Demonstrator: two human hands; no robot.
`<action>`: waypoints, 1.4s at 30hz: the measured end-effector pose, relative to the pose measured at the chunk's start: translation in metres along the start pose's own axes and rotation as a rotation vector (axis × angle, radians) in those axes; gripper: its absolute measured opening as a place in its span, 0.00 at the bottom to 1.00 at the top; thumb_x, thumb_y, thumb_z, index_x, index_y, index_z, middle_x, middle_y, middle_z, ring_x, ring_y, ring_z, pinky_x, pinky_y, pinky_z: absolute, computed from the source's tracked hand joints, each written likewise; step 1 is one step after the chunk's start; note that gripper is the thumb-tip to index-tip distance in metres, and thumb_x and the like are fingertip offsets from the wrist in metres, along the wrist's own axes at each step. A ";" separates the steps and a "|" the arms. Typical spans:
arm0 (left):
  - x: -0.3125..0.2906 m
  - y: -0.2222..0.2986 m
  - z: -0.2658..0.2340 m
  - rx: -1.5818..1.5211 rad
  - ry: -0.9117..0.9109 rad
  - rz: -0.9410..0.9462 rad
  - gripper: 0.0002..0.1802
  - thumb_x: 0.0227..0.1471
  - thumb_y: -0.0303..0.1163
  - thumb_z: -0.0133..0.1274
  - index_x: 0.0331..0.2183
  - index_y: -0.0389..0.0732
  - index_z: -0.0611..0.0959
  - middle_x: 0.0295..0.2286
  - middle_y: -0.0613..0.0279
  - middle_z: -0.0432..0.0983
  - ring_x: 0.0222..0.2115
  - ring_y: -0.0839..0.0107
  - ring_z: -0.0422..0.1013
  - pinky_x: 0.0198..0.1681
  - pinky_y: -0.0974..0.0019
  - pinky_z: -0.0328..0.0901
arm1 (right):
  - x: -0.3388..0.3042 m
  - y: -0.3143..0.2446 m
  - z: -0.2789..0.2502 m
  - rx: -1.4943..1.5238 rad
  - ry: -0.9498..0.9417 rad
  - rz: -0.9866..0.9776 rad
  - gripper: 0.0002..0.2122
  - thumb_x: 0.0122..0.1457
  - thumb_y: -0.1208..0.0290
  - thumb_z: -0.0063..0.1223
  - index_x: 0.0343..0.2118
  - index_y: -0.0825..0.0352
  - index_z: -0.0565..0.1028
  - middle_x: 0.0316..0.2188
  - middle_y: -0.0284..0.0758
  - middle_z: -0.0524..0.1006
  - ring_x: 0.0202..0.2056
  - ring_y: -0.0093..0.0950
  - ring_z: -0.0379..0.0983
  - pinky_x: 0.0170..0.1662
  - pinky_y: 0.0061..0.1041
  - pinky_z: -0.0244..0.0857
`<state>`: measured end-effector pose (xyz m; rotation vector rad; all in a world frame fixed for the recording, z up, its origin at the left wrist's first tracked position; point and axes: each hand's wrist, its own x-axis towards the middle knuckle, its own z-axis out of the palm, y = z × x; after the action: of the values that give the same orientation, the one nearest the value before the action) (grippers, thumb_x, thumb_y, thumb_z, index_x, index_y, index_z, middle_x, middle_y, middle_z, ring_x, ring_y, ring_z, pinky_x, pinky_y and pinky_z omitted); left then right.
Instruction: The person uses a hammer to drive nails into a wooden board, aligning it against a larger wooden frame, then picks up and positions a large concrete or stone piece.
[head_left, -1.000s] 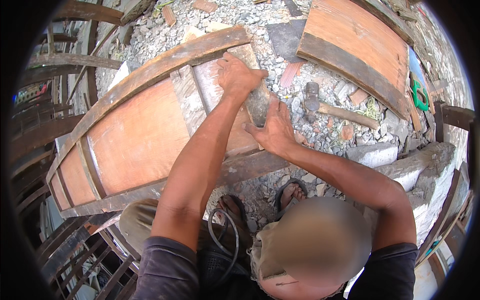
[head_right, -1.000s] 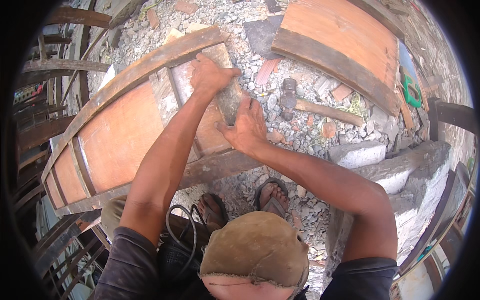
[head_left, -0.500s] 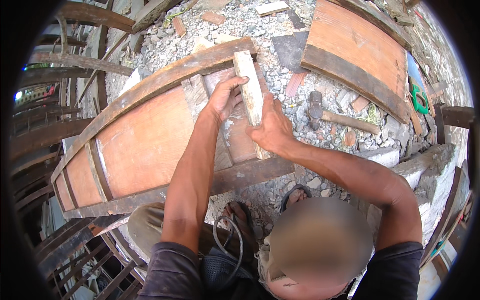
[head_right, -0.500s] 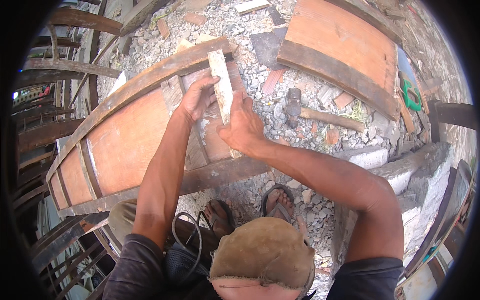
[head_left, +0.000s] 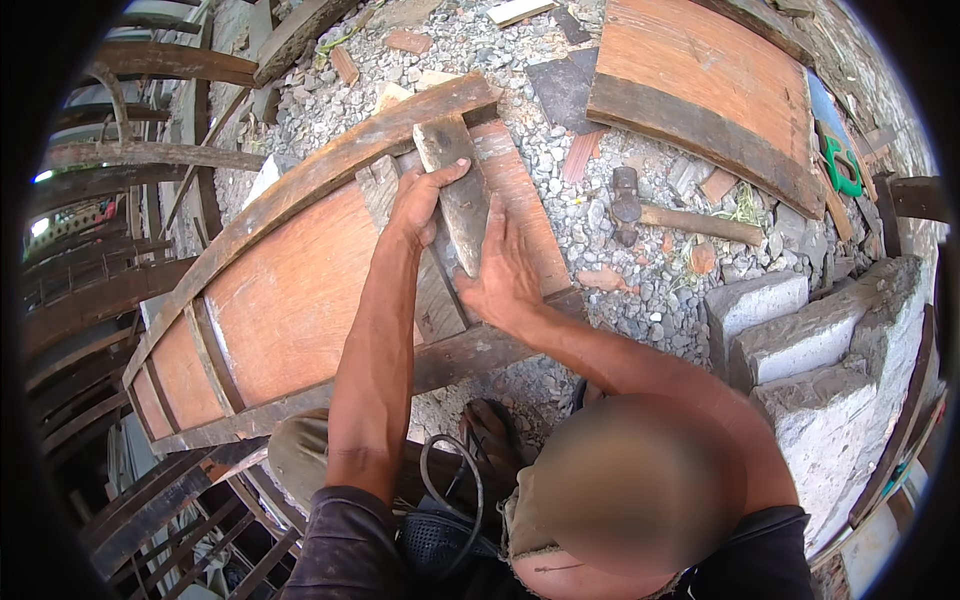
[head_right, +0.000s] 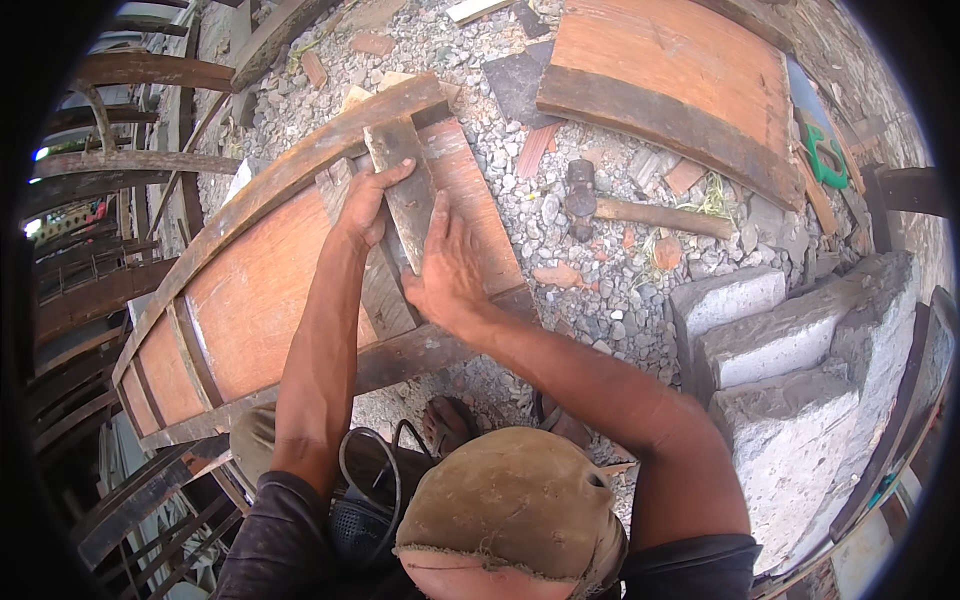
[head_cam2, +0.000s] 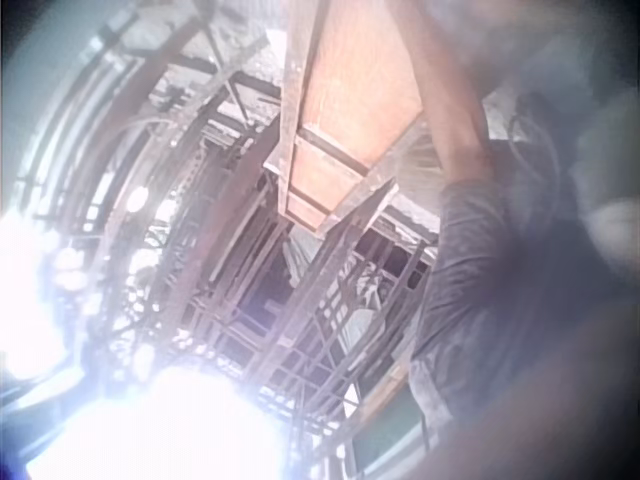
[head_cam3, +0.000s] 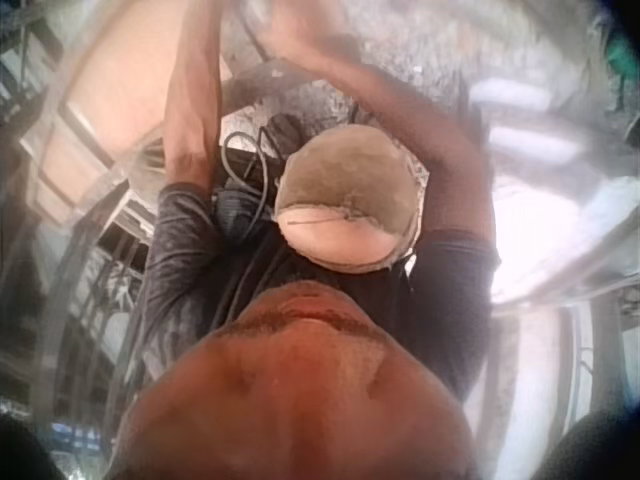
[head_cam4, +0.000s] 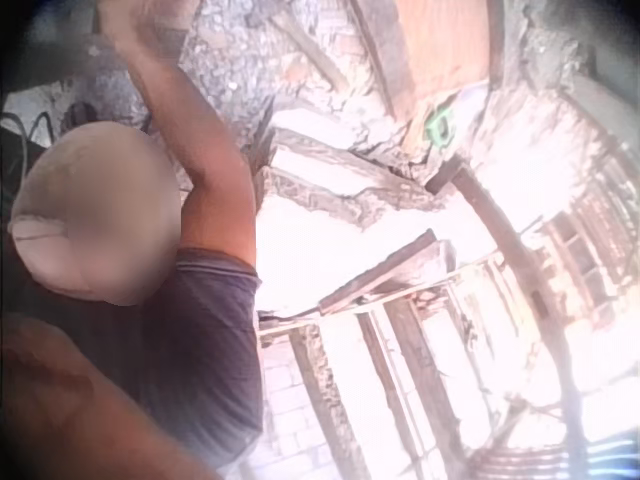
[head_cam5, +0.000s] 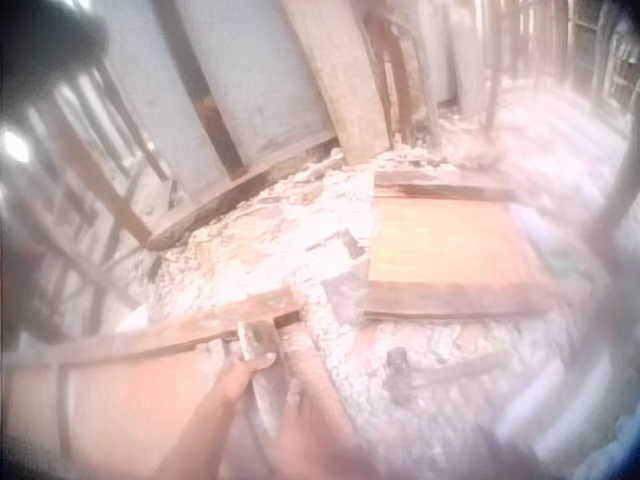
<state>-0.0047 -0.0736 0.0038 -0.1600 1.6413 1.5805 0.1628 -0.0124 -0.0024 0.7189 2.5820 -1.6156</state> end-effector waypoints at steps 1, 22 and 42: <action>0.002 -0.002 0.006 0.002 -0.001 0.000 0.19 0.56 0.31 0.62 0.46 0.31 0.80 0.37 0.53 0.80 0.36 0.63 0.78 0.41 0.58 0.74 | -0.001 -0.002 0.001 0.001 0.001 0.000 0.54 0.47 0.69 0.68 0.71 0.71 0.39 0.63 0.60 0.54 0.60 0.58 0.59 0.62 0.52 0.57; -0.009 0.017 0.057 0.276 0.441 0.194 0.48 0.63 0.68 0.39 0.55 0.27 0.75 0.45 0.48 0.77 0.43 0.58 0.74 0.49 0.54 0.70 | -0.042 0.007 -0.037 0.225 0.048 0.026 0.47 0.52 0.65 0.67 0.68 0.77 0.48 0.57 0.62 0.67 0.57 0.58 0.67 0.61 0.45 0.61; 0.045 -0.047 0.076 0.786 0.494 0.496 0.54 0.55 0.58 0.58 0.62 0.20 0.59 0.58 0.20 0.57 0.62 0.32 0.54 0.67 0.45 0.49 | -0.014 0.069 -0.056 0.087 0.222 0.040 0.35 0.51 0.63 0.68 0.60 0.75 0.70 0.41 0.54 0.76 0.46 0.50 0.72 0.53 0.43 0.66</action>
<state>0.0300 0.0039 -0.0502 0.3201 2.7343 1.1436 0.2149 0.0553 -0.0313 1.0038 2.6353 -1.7373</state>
